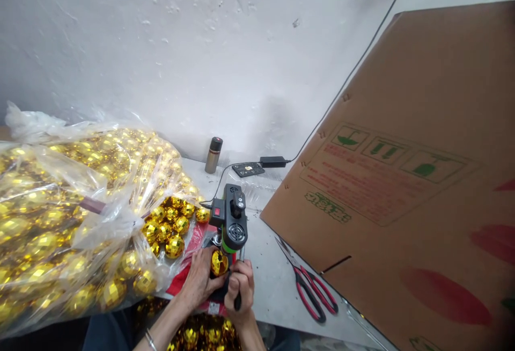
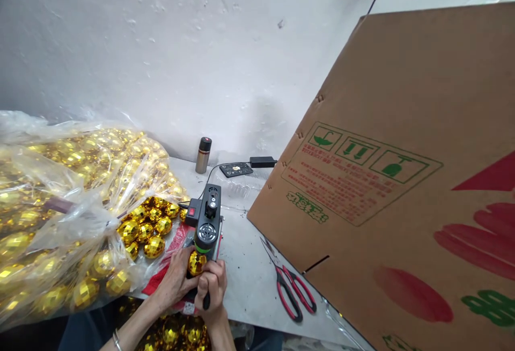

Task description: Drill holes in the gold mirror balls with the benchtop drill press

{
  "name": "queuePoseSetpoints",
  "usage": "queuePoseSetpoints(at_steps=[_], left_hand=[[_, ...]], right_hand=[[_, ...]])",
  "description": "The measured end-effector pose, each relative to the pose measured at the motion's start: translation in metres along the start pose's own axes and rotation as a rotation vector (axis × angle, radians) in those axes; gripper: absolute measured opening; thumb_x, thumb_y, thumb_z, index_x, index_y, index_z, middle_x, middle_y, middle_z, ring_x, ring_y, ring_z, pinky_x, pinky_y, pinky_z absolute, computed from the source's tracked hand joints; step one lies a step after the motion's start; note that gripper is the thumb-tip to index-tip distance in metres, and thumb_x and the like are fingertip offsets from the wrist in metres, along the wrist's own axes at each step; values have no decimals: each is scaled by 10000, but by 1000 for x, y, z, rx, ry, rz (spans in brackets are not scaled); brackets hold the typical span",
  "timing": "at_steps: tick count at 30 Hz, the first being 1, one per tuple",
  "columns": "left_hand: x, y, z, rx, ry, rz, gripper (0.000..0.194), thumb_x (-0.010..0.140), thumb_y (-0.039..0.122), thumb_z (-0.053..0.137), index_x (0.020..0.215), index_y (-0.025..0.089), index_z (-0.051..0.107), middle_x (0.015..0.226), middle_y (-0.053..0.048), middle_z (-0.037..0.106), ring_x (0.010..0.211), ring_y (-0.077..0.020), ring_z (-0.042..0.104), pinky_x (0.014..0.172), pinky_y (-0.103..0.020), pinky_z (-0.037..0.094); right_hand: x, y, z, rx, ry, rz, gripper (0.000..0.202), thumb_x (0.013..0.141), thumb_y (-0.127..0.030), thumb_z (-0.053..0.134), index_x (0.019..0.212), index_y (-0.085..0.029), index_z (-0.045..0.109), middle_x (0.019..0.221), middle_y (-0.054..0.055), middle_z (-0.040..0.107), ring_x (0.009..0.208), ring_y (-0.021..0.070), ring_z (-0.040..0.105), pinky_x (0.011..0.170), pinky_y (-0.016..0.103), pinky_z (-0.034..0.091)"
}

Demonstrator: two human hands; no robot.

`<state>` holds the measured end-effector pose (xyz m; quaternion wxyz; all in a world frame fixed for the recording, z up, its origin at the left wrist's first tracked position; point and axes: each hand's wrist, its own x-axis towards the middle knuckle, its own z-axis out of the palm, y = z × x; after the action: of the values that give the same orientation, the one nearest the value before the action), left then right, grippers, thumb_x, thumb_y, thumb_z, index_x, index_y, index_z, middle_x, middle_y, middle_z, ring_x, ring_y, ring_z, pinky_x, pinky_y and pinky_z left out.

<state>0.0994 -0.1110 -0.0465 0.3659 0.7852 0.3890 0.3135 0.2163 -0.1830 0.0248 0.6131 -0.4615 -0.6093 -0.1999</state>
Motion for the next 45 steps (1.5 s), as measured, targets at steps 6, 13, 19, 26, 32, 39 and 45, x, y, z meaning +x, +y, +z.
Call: queuePoseSetpoints(at_steps=[6, 13, 19, 26, 32, 39, 45], left_hand=[[-6, 3, 2, 59, 13, -21, 551, 833, 282, 754, 1353, 169, 611, 1269, -179, 716, 1194, -390, 663, 1041, -609, 517], [-52, -17, -19, 325, 129, 168, 768, 821, 480, 825, 1485, 216, 543, 1451, -209, 650, 1325, -447, 607, 1088, -615, 515], [-24, -12, -56, 693, 308, -111, 442, 1016, 171, 437, 1426, 160, 600, 1443, -253, 630, 1282, -417, 631, 1072, -616, 509], [5, -7, -74, 473, 169, -196, 476, 879, 165, 616, 1354, 163, 615, 1289, -189, 643, 1119, -359, 690, 986, -526, 569], [2, 14, -94, -277, 86, -296, 549, 824, 534, 707, 1252, 219, 569, 1027, -26, 707, 910, -238, 694, 828, -366, 576], [-7, 40, -57, -866, 71, -587, 795, 688, 679, 818, 1270, 228, 517, 708, 103, 576, 449, -77, 505, 421, -186, 304], [-7, 34, -28, -789, 94, -639, 773, 634, 811, 772, 1073, 205, 580, 618, 89, 611, 357, -82, 507, 358, -178, 253]], right_hand=[[56, -27, -19, 35, -87, 169, 257, 1061, -103, 407, 872, -219, 538, 761, -27, 553, 617, 106, 528, 543, 247, 391], [85, -42, -19, 112, -53, 281, 292, 1064, -136, 440, 799, -226, 523, 702, -38, 516, 604, 105, 493, 556, 235, 388], [62, -38, -19, 96, -88, 270, 267, 1052, -88, 433, 852, -225, 543, 756, -32, 528, 631, 91, 519, 569, 197, 431], [65, -40, -24, 95, -116, 264, 259, 1052, -76, 428, 866, -227, 527, 778, -31, 536, 651, 83, 534, 584, 181, 447], [69, -40, -24, 113, -112, 262, 268, 1049, -67, 428, 854, -225, 523, 773, -28, 531, 659, 85, 540, 599, 184, 456], [78, -42, -25, 128, -137, 305, 262, 1061, -90, 422, 864, -230, 522, 771, -37, 527, 659, 78, 534, 608, 172, 456], [85, -45, -27, 111, -142, 280, 259, 1052, -84, 433, 855, -233, 509, 760, -45, 527, 651, 70, 527, 609, 159, 452]])
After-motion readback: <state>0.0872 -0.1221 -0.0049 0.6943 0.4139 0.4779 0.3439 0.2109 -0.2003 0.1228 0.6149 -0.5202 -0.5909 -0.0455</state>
